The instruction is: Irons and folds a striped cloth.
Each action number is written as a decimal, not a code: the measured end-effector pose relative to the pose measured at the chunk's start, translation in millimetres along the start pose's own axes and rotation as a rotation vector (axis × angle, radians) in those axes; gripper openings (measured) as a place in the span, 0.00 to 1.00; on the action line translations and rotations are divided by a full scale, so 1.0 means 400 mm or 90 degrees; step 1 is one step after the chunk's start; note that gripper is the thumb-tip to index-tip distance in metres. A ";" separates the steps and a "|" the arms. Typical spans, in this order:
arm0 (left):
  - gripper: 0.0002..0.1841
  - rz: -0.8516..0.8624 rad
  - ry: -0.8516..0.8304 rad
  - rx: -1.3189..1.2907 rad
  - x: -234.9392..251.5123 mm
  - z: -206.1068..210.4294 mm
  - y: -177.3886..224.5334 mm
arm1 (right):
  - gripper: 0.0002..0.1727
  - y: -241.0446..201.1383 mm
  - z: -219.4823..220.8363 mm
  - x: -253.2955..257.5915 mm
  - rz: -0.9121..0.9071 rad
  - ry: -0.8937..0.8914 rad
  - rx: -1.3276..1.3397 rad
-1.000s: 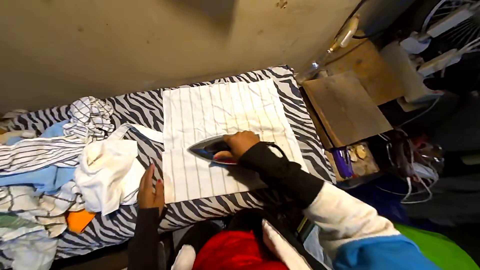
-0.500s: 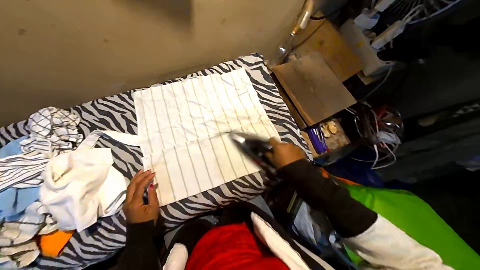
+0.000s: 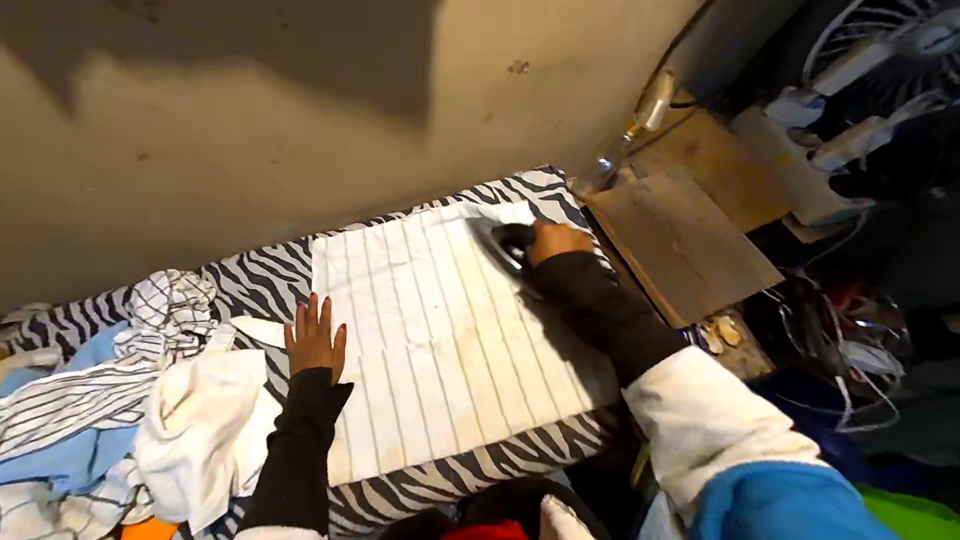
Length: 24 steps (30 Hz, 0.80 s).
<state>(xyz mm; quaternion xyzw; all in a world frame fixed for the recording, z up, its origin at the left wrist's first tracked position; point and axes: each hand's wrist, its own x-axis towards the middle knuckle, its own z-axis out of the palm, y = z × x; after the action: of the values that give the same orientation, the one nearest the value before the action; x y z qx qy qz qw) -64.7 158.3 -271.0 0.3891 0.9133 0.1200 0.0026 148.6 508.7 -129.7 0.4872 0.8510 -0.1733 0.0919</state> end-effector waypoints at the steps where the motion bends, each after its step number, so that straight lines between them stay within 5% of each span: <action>1: 0.34 -0.011 0.026 -0.026 0.000 0.000 -0.018 | 0.24 0.011 -0.003 0.034 -0.031 0.008 -0.018; 4: 0.31 -0.042 0.123 -0.132 0.011 0.007 -0.029 | 0.20 -0.001 0.034 0.031 -0.221 -0.039 -0.090; 7: 0.27 -0.116 0.180 -0.168 -0.005 0.006 -0.024 | 0.23 -0.138 0.082 -0.107 -0.424 -0.229 -0.178; 9: 0.22 -0.143 0.173 -0.142 -0.023 -0.021 -0.033 | 0.20 -0.227 0.116 -0.182 -0.540 -0.259 -0.197; 14: 0.18 -0.269 -0.026 -0.001 -0.096 -0.166 -0.127 | 0.19 -0.411 0.142 -0.167 -0.435 -0.247 -0.181; 18: 0.20 -0.222 0.146 -0.054 -0.183 -0.241 -0.145 | 0.19 -0.501 0.159 -0.166 -0.500 -0.233 -0.226; 24: 0.16 -0.079 0.244 -0.134 -0.287 -0.243 0.003 | 0.19 -0.643 0.150 -0.075 -0.397 -0.133 -0.137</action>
<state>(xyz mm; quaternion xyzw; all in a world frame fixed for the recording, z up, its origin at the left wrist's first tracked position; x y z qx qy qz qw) 6.7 56.2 -186.5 0.3001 0.9015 0.2864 -0.1233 -58.3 342.2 -122.4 0.1709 0.9584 -0.1509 0.1719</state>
